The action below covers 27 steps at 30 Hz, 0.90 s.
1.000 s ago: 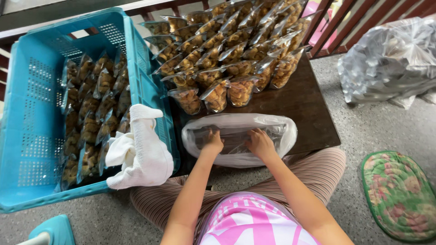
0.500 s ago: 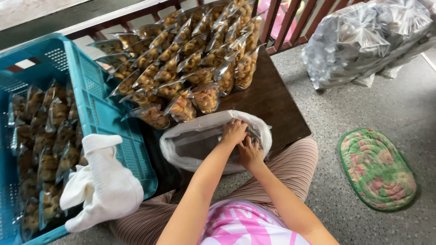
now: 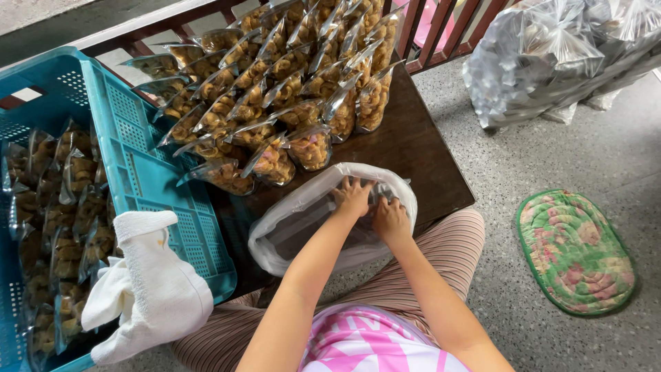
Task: The person sits on the floor and wipes vacuum-sealed snack bags with a white cloth. They then open a large plastic bag and place the cleaned snack bags inside it one by one.
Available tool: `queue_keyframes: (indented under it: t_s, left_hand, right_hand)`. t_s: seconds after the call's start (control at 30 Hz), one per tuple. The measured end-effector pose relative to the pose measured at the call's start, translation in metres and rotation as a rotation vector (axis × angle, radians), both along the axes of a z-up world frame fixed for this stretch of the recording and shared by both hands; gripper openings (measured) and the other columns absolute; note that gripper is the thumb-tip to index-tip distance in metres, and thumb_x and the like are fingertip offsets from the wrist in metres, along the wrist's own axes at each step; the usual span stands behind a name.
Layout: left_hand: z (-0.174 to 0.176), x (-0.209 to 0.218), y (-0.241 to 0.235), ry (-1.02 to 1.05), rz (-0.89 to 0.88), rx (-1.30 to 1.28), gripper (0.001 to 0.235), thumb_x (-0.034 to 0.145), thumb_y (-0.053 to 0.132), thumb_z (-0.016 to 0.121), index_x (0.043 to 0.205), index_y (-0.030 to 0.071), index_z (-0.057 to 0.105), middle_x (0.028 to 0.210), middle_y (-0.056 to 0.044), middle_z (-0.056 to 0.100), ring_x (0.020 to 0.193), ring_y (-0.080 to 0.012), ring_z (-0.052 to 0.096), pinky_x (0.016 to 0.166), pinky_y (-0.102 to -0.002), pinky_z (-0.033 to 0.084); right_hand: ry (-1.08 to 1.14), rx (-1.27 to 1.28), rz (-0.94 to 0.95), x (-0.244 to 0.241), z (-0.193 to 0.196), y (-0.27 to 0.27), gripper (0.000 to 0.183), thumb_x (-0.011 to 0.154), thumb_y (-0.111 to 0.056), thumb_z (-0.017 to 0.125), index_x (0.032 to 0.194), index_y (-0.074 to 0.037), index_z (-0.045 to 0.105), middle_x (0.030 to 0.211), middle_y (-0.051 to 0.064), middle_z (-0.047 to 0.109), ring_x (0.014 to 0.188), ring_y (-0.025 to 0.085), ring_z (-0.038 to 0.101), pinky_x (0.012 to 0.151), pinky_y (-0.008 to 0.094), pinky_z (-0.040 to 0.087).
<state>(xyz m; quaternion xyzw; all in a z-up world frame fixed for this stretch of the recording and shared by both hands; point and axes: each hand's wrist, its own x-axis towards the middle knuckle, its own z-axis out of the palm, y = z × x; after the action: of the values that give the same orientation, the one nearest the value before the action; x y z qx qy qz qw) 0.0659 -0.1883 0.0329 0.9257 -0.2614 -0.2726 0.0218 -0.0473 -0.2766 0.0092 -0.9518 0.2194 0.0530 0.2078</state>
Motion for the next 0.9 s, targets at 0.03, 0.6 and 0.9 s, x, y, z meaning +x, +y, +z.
queue_keyframes:
  t_s: [0.03,0.6,0.9]
  left_hand:
    - [-0.005,-0.001,-0.005,-0.019,-0.005,0.016,0.084,0.084,0.037,0.077,0.156,0.044,0.033,0.167,-0.007,0.024,0.153,-0.0409,0.019,0.109,-0.077,0.026]
    - [-0.033,-0.011,-0.058,-0.036,-0.049,-0.272,0.057,0.089,0.019,0.063,0.145,0.017,0.052,0.158,-0.007,0.038,0.149,-0.0384,0.026,0.111,-0.075,0.022]
    - [-0.039,-0.023,-0.006,-0.209,-0.032,-0.961,0.03,0.098,0.01,0.06,0.126,0.001,0.068,0.138,-0.017,0.066,0.126,-0.037,0.063,0.112,-0.043,0.048]
  right_hand:
    - [-0.003,-0.003,-0.006,0.0,-0.003,0.0,0.04,0.095,-0.025,0.064,0.131,-0.011,0.057,0.129,0.024,0.058,0.113,0.049,0.061,0.092,0.053,0.055]
    - [0.181,-0.168,0.179,-0.032,0.003,0.058,0.078,0.093,-0.048,0.062,0.162,-0.035,0.027,0.164,0.013,0.017,0.148,0.055,0.014,0.093,0.078,0.038]
    - [0.317,-0.081,0.178,-0.028,0.018,0.044,0.085,0.087,-0.059,0.065,0.158,-0.037,0.023,0.166,0.017,0.007,0.148,0.059,0.001,0.107,0.077,0.027]
